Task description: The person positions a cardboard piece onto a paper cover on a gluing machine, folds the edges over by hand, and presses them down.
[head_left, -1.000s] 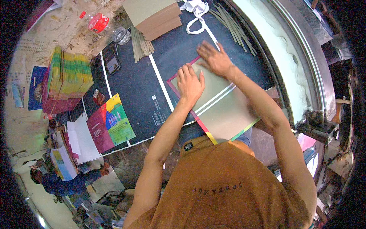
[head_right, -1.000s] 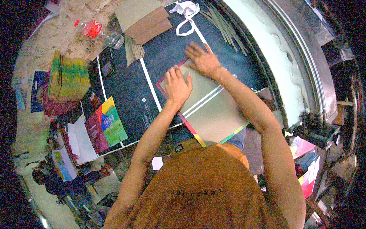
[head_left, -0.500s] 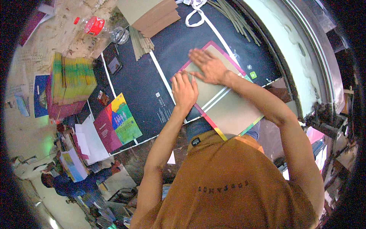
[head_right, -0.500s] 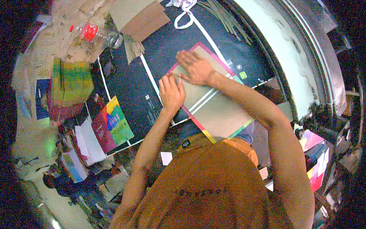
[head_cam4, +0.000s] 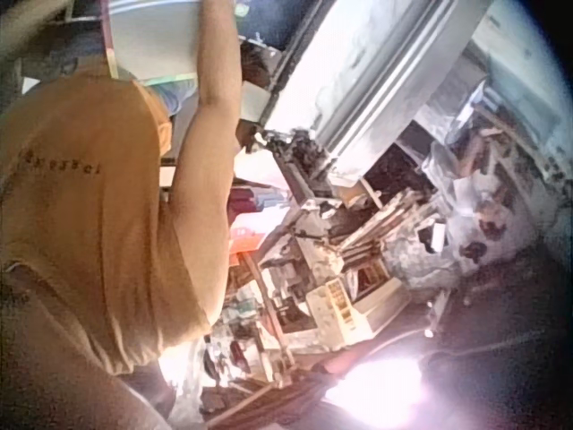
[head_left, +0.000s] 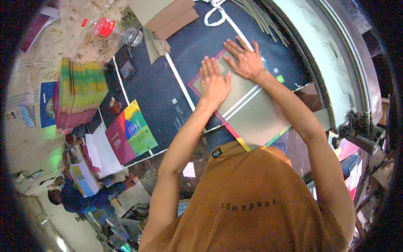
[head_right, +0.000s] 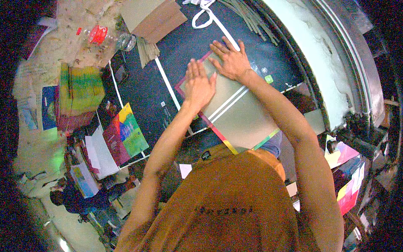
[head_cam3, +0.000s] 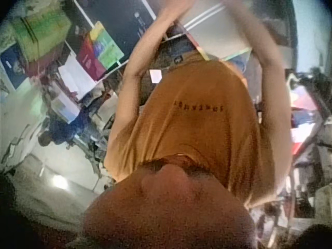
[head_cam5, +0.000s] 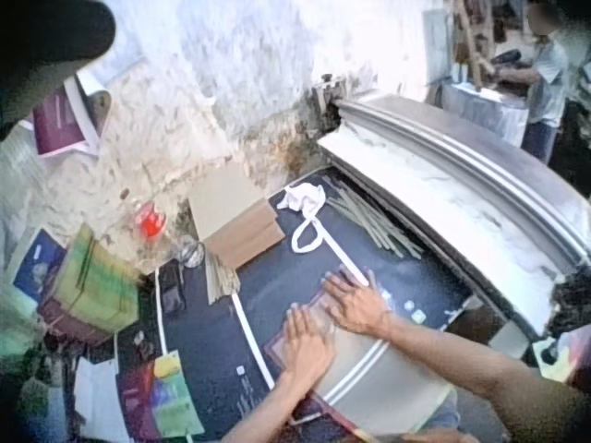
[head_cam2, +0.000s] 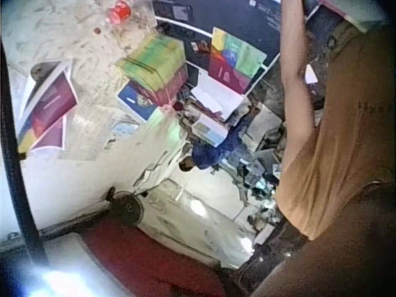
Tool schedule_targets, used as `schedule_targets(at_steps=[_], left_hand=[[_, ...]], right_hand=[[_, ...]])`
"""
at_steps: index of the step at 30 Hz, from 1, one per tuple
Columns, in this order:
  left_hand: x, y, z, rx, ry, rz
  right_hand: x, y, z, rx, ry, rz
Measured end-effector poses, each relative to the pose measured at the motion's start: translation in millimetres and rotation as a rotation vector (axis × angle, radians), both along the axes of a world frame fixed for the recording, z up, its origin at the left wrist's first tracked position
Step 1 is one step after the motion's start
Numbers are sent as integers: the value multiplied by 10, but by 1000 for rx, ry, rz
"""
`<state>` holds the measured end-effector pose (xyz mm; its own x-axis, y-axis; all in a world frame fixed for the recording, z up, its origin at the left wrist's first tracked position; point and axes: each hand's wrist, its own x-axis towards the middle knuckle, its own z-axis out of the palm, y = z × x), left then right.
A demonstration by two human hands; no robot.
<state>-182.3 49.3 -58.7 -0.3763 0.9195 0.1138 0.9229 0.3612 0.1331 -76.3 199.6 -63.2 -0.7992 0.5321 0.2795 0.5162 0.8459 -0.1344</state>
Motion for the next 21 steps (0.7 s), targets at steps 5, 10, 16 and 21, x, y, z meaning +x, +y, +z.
schedule_targets(at_steps=[5,10,16,21], left_hand=[[-317,-633,359,-252,52,0],[-1400,146,787,4,-671,167],[-759,234,-87,439,197,116],[-750,235,-125,435,88,99]], right_hand=[[13,-83,115,-60,-54,-102],[13,-54,234,-167,41,-161],[618,-439,405,-220,471,-238],[2118,-1399,416,-402,654,-679]])
